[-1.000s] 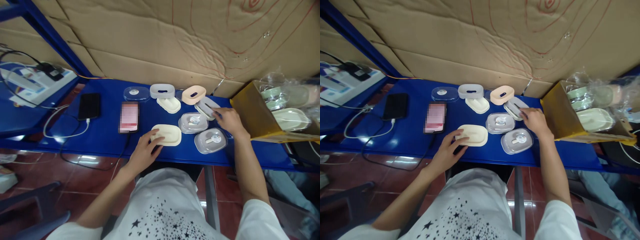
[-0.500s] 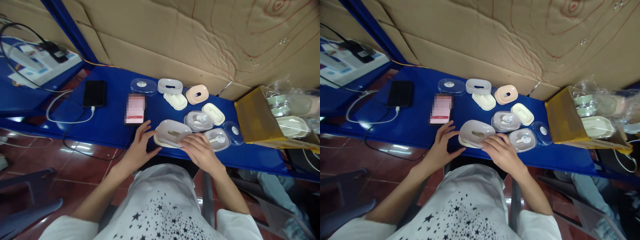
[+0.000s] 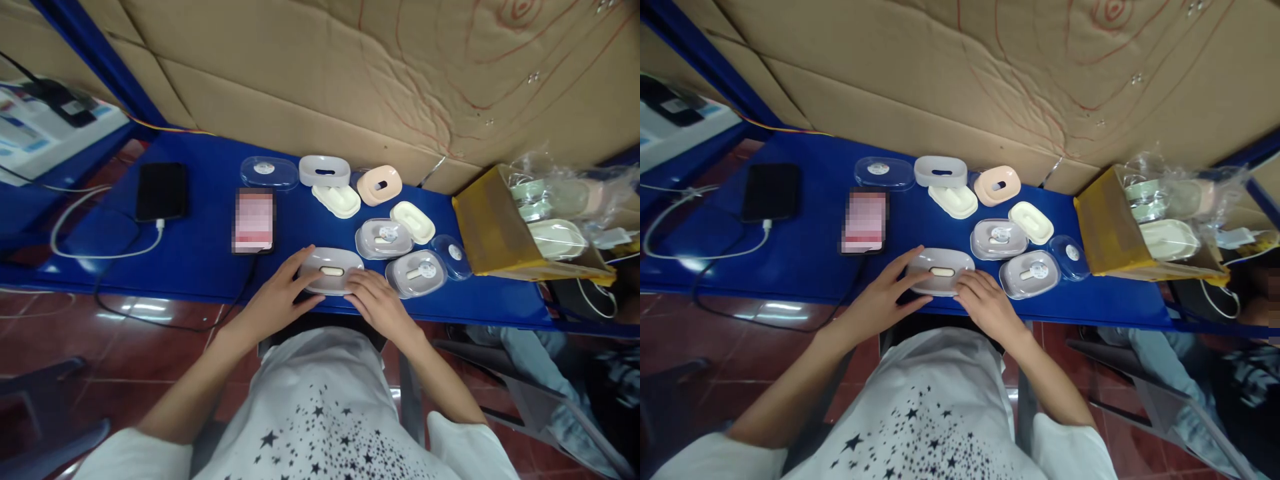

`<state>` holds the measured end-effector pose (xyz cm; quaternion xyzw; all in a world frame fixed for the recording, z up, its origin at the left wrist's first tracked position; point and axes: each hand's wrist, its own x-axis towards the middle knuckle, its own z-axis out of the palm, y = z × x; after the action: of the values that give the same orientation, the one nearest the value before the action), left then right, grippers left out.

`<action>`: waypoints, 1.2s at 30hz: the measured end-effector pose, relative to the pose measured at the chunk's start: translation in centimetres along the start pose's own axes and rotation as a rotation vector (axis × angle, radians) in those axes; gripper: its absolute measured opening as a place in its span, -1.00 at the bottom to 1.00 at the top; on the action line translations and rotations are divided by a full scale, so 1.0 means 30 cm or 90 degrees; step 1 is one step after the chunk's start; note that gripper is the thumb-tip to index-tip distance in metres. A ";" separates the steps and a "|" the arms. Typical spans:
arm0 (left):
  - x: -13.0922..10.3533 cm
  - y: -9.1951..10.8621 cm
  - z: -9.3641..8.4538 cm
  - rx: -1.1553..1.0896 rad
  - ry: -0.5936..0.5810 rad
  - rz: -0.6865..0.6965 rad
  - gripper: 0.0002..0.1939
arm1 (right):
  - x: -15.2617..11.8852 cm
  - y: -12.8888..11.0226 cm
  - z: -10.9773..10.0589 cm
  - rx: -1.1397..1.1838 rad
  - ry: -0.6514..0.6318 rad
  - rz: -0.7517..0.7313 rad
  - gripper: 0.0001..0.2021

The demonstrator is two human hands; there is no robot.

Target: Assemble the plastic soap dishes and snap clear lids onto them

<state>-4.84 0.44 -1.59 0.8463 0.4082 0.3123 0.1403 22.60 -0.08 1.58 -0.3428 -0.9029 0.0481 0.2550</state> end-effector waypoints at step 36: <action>0.006 -0.012 -0.034 -0.233 -0.073 -0.219 -0.04 | -0.043 -0.002 0.008 -0.003 0.039 -0.009 -0.50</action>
<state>-5.63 0.78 -0.91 0.7409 0.4743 0.3041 0.3655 23.28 -0.93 0.85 -0.3382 -0.8972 0.0334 0.2820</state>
